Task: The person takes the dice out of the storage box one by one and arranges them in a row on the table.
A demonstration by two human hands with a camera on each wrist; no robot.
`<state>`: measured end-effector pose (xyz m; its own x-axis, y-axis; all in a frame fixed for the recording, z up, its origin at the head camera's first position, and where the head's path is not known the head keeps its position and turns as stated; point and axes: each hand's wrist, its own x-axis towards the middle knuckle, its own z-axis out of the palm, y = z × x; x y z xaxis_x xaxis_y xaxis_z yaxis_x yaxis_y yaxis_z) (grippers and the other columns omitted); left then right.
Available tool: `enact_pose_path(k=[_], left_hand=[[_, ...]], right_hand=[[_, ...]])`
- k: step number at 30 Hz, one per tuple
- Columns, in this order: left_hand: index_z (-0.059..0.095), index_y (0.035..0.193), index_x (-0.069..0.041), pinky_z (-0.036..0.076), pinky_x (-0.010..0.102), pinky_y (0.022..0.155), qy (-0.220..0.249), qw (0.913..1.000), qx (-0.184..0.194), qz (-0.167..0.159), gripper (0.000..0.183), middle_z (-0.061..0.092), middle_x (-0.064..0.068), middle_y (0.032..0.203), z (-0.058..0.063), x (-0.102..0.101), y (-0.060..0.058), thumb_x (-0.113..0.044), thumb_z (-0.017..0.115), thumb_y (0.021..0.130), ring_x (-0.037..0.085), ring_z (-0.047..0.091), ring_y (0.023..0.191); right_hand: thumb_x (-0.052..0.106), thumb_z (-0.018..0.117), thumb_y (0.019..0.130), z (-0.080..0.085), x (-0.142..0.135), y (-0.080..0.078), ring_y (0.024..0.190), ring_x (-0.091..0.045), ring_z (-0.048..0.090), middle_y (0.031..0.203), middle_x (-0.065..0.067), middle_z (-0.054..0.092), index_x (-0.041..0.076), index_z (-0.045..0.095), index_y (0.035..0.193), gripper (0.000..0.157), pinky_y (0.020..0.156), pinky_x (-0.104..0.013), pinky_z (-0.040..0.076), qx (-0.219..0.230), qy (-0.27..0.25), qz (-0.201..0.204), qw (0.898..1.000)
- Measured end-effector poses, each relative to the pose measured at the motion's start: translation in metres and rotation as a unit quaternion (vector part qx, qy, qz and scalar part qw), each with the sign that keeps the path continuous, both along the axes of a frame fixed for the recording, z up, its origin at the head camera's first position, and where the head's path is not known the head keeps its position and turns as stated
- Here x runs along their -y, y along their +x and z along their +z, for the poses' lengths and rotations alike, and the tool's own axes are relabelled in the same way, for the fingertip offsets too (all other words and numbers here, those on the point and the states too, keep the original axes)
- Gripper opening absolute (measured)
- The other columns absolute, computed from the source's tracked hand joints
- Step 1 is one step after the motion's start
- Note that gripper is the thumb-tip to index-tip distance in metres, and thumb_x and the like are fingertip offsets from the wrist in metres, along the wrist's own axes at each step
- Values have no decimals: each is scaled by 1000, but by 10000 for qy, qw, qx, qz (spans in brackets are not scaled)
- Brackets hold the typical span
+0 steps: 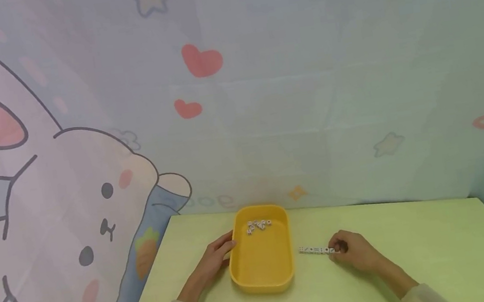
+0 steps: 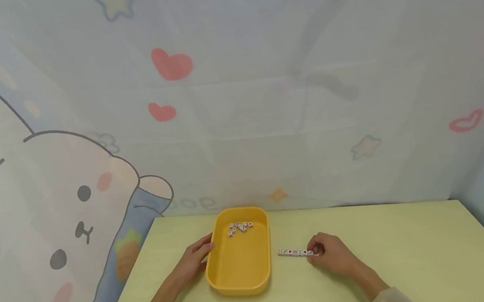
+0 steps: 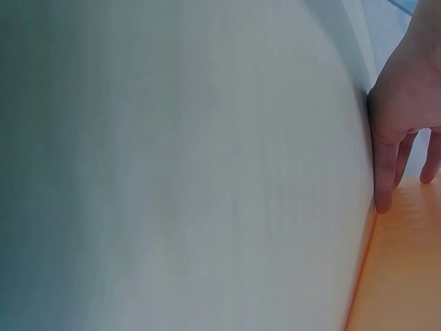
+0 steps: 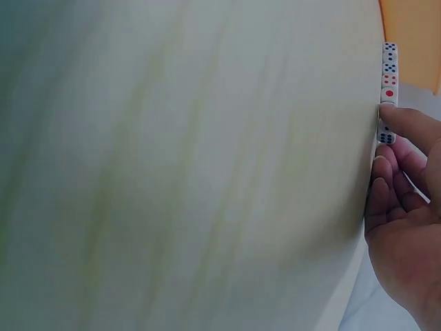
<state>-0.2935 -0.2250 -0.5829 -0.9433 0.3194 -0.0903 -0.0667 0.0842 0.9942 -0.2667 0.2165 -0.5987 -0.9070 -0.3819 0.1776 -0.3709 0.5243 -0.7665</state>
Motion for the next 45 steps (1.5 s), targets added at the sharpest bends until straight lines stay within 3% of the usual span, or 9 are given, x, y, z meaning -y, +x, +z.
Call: enact_pose_path(k=[15,25,33,39,45], left_hand=[[40,163,-4,55,43,107,57,10000,-12,-57,59,41,18,165,-4,-2,-6,-30,55,112,34,55,139],[40,163,-4,55,43,106,30,10000,-19,9,59,42,19,165,-3,0,-3,-30,55,112,35,56,139],[42,162,-4,55,43,106,135,9999,46,28,58,42,19,165,-4,-2,-5,-28,57,111,36,56,138],[41,162,-3,56,43,104,111,9999,30,54,58,41,20,165,-4,-3,-4,-27,56,112,37,56,138],[41,162,-4,55,44,106,73,10000,38,51,58,41,19,165,0,-1,-2,-27,56,112,36,55,139]], right_hand=[[10,82,91,-2,-1,-3,78,-7,53,89,1,61,4,72,102,16,66,-24,49,-209,240,-100,9994],[13,85,90,20,15,-7,90,-18,59,100,-5,64,-1,71,111,29,78,-30,55,-744,775,-236,9939],[13,83,93,47,75,-19,97,-25,64,110,-9,68,2,72,119,31,77,-31,59,-1084,47,-287,9937],[16,82,94,59,130,-27,102,-31,65,115,-15,66,-3,70,122,36,81,-42,61,-1322,1,-66,9912],[13,81,94,66,174,-36,105,-37,66,115,-18,69,-6,70,125,38,85,-47,61,-1011,-406,41,9940]])
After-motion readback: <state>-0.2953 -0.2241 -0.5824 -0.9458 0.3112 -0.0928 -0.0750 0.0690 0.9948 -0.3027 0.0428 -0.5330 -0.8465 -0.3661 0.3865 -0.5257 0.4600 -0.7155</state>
